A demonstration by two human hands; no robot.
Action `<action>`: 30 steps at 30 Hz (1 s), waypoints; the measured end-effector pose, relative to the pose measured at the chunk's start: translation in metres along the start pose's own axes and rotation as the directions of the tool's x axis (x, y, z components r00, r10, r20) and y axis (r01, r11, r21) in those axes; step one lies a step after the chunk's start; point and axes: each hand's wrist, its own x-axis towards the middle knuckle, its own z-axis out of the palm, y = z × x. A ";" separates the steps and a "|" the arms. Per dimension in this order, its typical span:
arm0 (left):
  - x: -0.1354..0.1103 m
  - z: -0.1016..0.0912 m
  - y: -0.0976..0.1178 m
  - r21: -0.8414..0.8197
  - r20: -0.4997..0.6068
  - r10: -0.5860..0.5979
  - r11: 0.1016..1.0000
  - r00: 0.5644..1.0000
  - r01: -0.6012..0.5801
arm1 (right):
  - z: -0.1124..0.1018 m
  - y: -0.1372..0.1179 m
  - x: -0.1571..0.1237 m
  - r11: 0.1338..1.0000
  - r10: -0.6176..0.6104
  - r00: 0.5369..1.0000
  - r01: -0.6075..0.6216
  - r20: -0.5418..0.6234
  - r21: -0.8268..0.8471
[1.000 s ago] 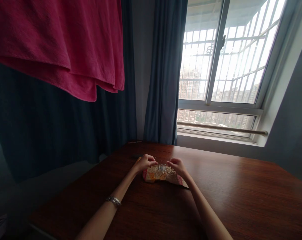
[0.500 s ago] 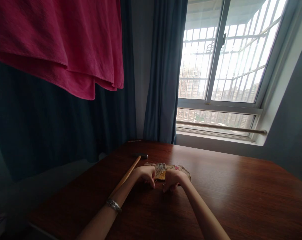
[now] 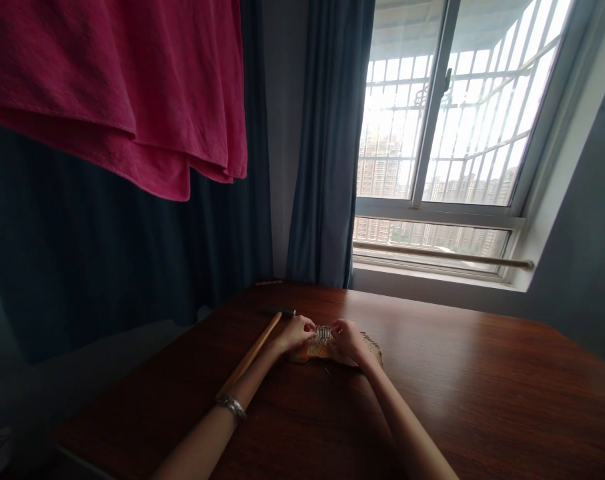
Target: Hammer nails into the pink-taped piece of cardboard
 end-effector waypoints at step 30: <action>-0.020 -0.016 0.020 -0.002 0.701 -0.148 0.978 0.698 0.210 | -0.021 -0.025 -0.012 0.964 0.094 0.656 -0.249 0.749 0.098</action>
